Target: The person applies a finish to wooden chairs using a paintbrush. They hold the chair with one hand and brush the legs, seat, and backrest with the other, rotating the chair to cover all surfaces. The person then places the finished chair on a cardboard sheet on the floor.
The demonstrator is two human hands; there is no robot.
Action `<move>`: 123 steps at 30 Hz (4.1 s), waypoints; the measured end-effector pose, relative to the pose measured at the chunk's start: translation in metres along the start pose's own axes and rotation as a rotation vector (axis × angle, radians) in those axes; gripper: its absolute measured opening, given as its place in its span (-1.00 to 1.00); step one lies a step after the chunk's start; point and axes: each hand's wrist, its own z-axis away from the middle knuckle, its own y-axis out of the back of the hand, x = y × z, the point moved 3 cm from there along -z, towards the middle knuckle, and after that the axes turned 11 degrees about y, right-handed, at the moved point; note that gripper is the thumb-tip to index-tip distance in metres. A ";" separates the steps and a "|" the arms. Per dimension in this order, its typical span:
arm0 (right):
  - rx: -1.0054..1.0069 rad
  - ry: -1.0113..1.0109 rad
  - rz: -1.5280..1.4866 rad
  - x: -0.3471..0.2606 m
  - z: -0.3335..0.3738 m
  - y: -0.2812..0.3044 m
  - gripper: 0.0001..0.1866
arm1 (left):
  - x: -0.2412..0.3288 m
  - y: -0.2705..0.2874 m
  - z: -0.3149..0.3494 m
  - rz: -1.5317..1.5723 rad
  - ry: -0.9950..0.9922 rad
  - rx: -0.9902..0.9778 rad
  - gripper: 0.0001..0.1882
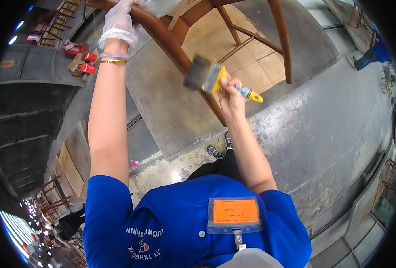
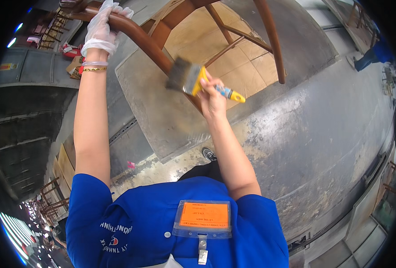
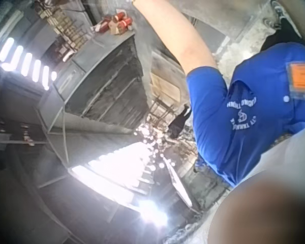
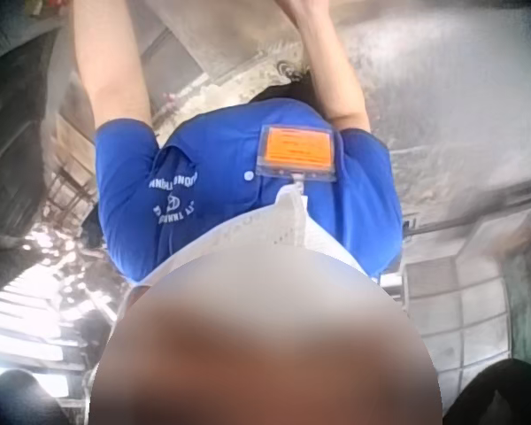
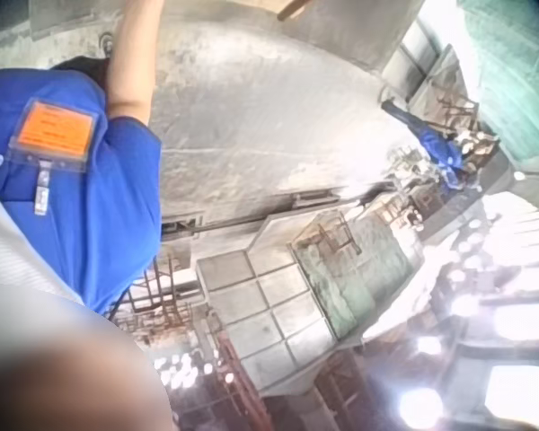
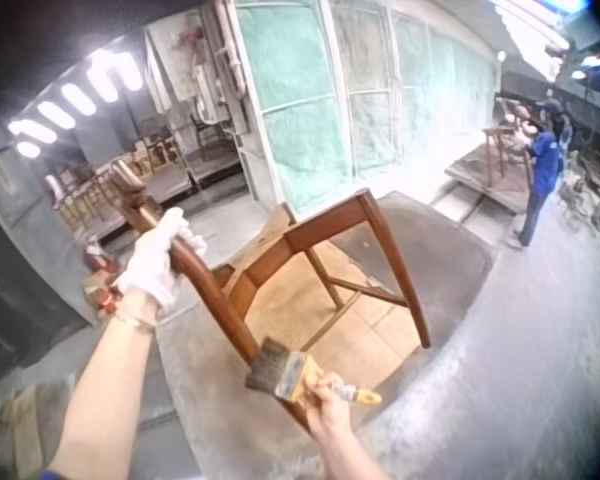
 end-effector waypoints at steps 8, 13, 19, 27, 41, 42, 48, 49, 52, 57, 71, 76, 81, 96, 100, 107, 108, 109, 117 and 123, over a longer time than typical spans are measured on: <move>0.771 -0.061 0.955 0.001 0.043 0.116 -0.89 | -0.012 0.006 -0.010 -0.045 0.014 0.017 -0.71; 0.045 0.137 0.276 0.015 -0.003 0.013 -0.79 | -0.018 0.017 -0.023 -0.039 -0.033 -0.060 -0.55; 0.394 -0.102 0.153 0.004 0.032 0.121 -0.73 | -0.023 0.013 -0.022 0.000 0.020 -0.115 -0.58; 0.832 0.182 0.960 -0.158 0.089 0.347 -0.77 | 0.014 0.011 -0.044 0.315 -0.156 -0.131 -0.80; 0.823 -0.246 1.810 -0.402 0.067 0.413 -0.86 | -0.067 -0.096 0.058 0.200 -0.606 0.608 -0.98; 0.786 -0.216 1.839 -0.411 0.049 0.413 -0.87 | -0.081 -0.124 0.068 -0.287 -0.528 0.777 -0.99; 0.438 0.217 1.676 -0.441 -0.115 0.339 -0.87 | -0.151 -0.287 0.065 -0.239 -0.514 0.568 -0.70; 0.415 0.251 1.611 -0.442 -0.138 0.307 -0.84 | -0.156 -0.303 0.062 -0.129 -0.492 0.521 -0.73; -0.183 0.648 1.134 -0.434 -0.179 0.164 -0.85 | -0.158 -0.340 0.060 -0.148 -0.413 0.478 -0.73; -0.753 0.950 0.784 -0.424 -0.169 -0.076 -0.80 | -0.143 -0.364 0.059 -0.535 -0.204 0.153 -0.56; -0.648 1.152 0.652 -0.344 -0.076 -0.194 -0.80 | -0.342 -0.027 0.265 -1.340 0.884 0.178 -0.36; -0.983 1.234 0.765 -0.229 -0.007 -0.226 -0.92 | -0.377 0.076 0.376 -1.399 1.075 0.246 -0.33; -1.171 0.805 0.605 -0.180 0.011 -0.247 -0.83 | -0.385 0.119 0.412 -1.398 1.098 0.270 -0.32; -1.033 1.408 0.880 -0.138 0.043 -0.255 -0.81 | -0.390 0.224 0.465 -1.404 1.230 0.065 -0.35; -0.972 0.930 0.538 -0.188 -0.012 -0.238 -0.79 | -0.397 0.248 0.442 -1.458 1.190 0.029 -0.35; -0.354 1.408 0.730 -0.338 -0.090 -0.188 -0.77 | -0.377 0.228 0.386 -1.048 1.162 0.295 -0.42; -0.278 1.546 0.912 -0.333 -0.085 -0.187 -0.78 | -0.373 0.225 0.379 -1.172 1.169 0.206 -0.41; -0.479 1.579 0.995 -0.325 -0.082 -0.189 -0.79 | -0.371 0.223 0.374 -1.281 1.171 0.107 -0.40; -0.516 1.219 0.624 -0.403 -0.155 -0.176 -0.83 | -0.398 0.233 0.361 -1.283 1.208 0.125 -0.43; -0.736 1.336 0.685 -0.430 -0.187 -0.164 -0.82 | -0.393 0.184 0.366 -1.413 1.133 0.076 -0.43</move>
